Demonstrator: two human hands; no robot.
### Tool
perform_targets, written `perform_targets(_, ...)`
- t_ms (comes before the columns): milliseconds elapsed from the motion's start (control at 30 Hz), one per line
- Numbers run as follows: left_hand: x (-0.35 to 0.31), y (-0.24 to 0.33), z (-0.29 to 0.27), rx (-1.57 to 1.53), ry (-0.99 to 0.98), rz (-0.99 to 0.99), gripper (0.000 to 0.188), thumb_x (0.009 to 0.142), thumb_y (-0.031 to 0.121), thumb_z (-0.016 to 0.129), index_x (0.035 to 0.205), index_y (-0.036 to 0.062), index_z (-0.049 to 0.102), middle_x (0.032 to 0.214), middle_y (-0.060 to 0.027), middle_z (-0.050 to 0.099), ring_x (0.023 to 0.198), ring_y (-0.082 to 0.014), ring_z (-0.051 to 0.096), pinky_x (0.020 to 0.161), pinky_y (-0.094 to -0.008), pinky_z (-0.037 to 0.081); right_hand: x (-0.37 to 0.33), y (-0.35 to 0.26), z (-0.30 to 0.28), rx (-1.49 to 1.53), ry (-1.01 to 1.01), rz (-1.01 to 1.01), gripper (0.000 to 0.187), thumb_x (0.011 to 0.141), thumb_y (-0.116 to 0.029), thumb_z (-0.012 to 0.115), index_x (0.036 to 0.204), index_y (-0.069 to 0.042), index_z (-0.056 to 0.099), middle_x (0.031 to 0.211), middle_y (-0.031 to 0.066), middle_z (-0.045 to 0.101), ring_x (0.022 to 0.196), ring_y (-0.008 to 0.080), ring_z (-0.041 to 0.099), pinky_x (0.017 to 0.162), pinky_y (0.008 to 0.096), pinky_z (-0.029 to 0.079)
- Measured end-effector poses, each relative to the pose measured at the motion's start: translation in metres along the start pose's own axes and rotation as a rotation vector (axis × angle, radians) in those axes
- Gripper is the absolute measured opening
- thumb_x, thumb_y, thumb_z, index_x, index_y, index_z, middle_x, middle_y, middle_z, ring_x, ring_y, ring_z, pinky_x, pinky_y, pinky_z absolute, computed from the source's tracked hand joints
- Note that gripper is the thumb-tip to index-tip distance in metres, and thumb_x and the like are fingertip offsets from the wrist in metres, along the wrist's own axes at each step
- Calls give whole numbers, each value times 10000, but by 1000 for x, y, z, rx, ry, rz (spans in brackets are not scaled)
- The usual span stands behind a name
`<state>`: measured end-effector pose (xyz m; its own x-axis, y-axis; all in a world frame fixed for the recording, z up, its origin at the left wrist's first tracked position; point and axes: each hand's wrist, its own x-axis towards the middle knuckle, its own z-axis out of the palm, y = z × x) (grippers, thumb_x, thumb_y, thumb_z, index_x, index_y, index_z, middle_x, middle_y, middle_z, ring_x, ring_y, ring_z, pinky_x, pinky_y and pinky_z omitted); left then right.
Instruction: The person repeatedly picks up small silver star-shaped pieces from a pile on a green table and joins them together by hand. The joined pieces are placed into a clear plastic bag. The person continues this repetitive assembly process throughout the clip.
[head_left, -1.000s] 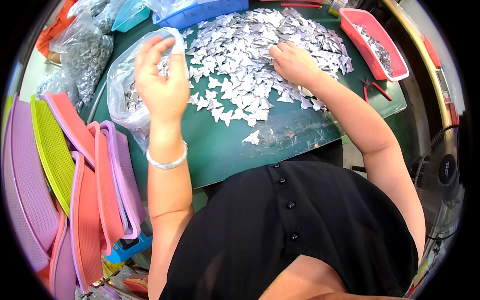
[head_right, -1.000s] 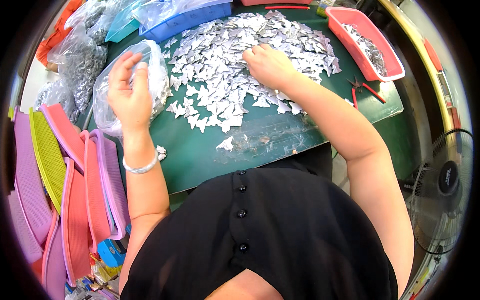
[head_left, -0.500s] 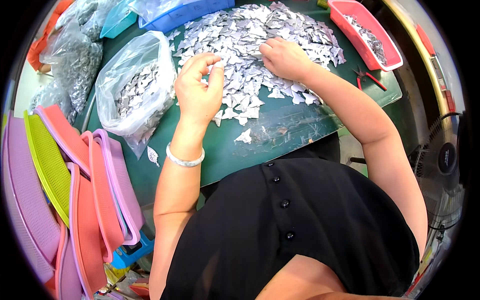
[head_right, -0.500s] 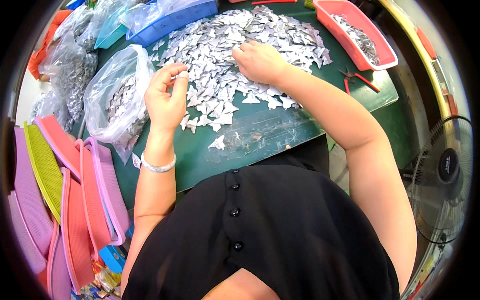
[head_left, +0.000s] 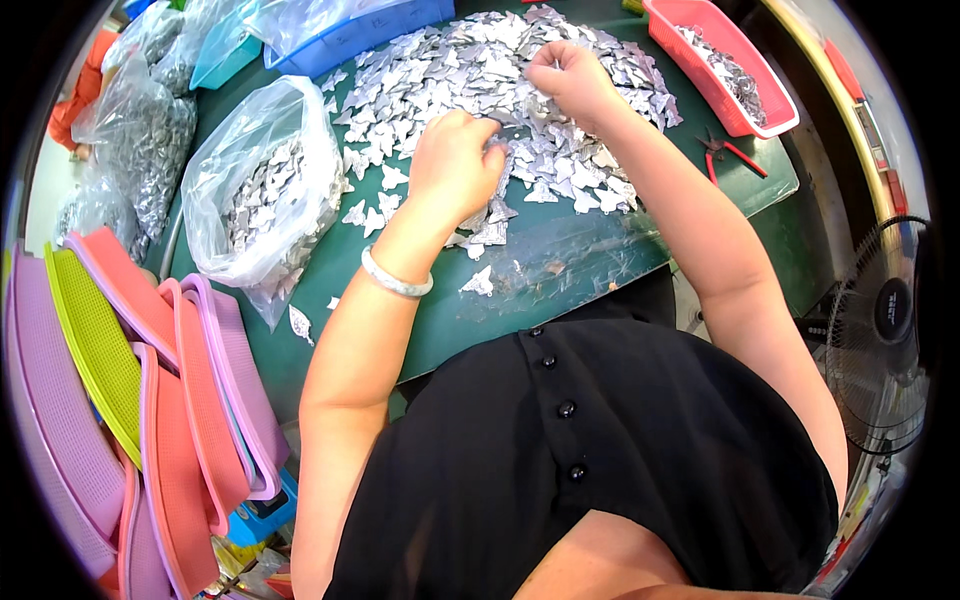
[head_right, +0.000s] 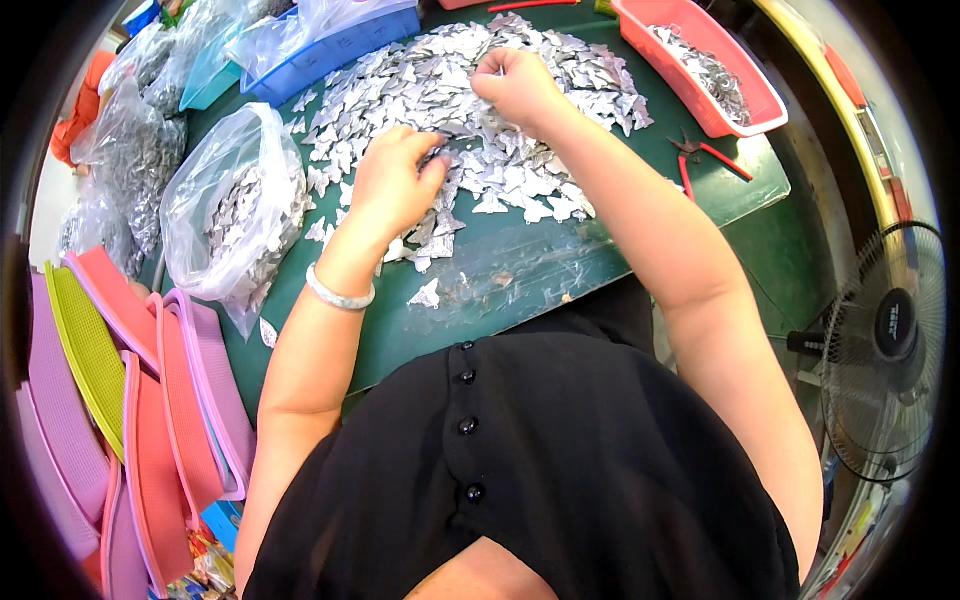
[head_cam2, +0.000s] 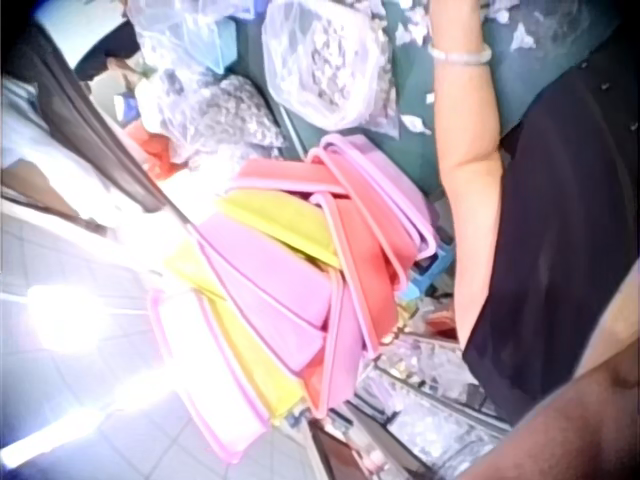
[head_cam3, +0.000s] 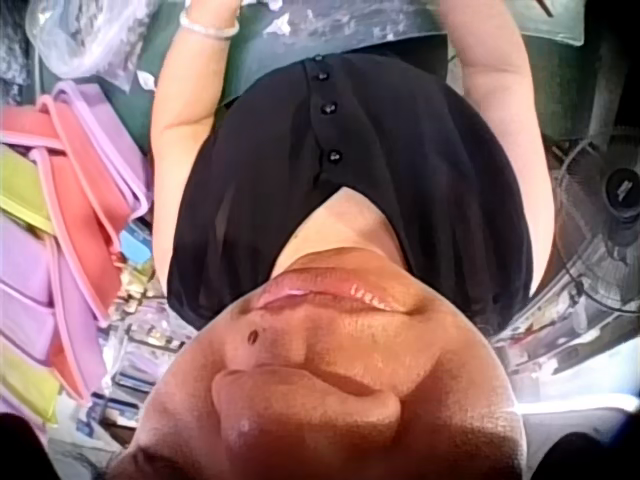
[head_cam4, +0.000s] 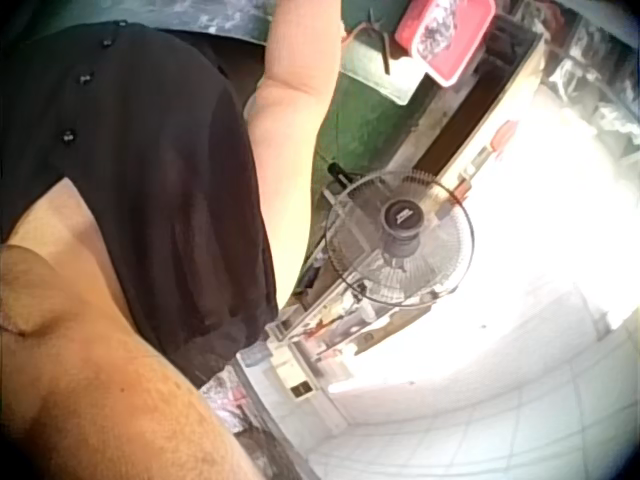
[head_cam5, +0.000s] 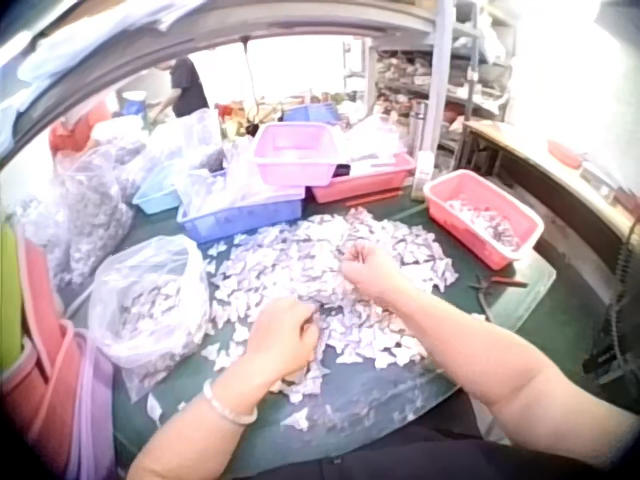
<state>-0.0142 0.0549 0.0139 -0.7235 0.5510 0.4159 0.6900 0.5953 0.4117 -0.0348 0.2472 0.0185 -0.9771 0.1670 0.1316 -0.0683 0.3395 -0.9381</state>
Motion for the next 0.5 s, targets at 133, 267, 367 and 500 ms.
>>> perform_targets(133, -2, -4, -3, -580, -27, -363, 211, 799, 144, 566, 952, 2, 595, 812, -54, 604, 703, -121, 570, 618, -245, 450, -4, -11, 19, 818, -96, 349, 106, 791, -108, 553, 800, -38, 474, 634, 73, 515, 467, 114, 494, 299, 197, 294)
perform_targets(267, -10, -3, -12, -910, -21, -508, 225, 834, 110, 523, 1017, -19, 547, 814, -40, 590, 697, -95, 549, 615, -227, 456, -14, -18, 41, 1212, -229, 489, 146, 811, -143, 503, 797, -4, 461, 602, 89, 497, 463, 140, 455, 323, 209, 287)
perform_targets(367, -18, -10, -15, -879, 17, -524, 213, 820, 96, 535, 1011, 5, 560, 795, -39, 585, 659, -104, 542, 604, -237, 456, -6, -15, 30, 1382, -454, 417, 169, 820, -189, 509, 766, -33, 468, 609, 45, 458, 431, 106, 397, 328, 212, 325)
perform_targets(500, -13, -8, -10, -234, 42, -43, 209, 706, 86, 597, 914, 69, 613, 809, -105, 554, 763, -285, 543, 690, -337, 446, 4, -16, 7, 1470, -454, 111, 176, 822, -191, 471, 831, -16, 473, 670, 77, 498, 458, 123, 403, 376, 216, 326)
